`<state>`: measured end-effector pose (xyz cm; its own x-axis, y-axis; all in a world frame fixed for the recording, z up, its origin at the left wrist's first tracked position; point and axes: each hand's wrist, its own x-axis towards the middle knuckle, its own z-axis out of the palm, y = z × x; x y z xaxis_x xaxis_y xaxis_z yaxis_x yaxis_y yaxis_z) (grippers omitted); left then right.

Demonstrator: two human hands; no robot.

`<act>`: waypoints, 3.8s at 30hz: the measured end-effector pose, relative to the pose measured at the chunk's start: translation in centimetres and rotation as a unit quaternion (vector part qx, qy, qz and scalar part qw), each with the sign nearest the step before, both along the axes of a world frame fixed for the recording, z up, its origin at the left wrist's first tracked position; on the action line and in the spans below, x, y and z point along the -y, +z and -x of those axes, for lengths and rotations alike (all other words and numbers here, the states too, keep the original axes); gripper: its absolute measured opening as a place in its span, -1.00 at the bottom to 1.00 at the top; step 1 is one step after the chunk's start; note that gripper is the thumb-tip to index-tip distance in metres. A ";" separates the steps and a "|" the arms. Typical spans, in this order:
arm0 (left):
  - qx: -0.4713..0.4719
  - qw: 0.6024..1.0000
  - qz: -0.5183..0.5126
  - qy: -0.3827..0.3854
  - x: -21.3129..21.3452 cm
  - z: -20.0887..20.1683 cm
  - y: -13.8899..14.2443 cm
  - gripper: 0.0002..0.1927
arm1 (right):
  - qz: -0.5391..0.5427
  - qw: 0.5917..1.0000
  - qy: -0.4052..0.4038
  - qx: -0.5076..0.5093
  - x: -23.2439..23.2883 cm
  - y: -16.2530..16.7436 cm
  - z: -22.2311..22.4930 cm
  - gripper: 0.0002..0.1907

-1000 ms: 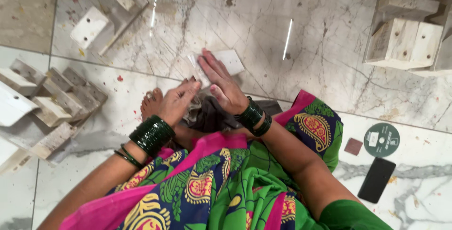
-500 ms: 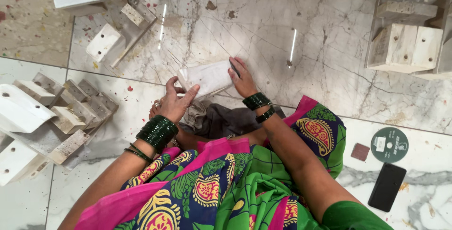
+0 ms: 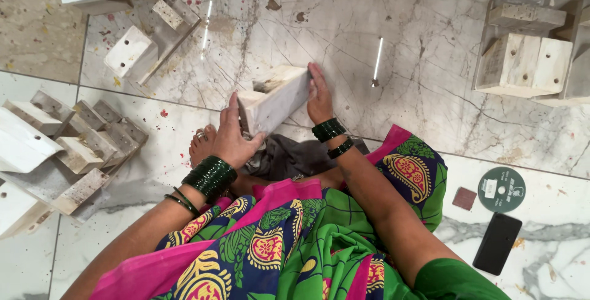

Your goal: The person sits on the floor and sands small white blocks, rubbing a sanding block over their surfaces and turning the blocks to reach different sides. They set finished blocks aside with other completed pieces and pick up a new block to sand.

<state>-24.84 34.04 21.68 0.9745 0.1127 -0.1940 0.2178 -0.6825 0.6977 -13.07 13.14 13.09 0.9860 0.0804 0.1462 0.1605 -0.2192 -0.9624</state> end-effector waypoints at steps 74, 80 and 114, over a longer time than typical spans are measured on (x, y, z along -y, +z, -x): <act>0.120 0.903 -0.294 -0.289 1.0 -0.8 1.1 -0.38 | 0.068 0.997 -0.011 -0.017 2.1 3.9 0.8 -0.63; 0.122 0.901 -0.304 -0.283 1.3 -1.6 1.7 -0.39 | 0.088 0.988 0.052 0.119 1.7 5.8 1.9 -0.73; 0.076 0.901 -0.305 -0.298 0.8 -0.7 1.7 -0.42 | 0.206 0.973 0.050 0.095 1.4 7.5 2.4 -0.91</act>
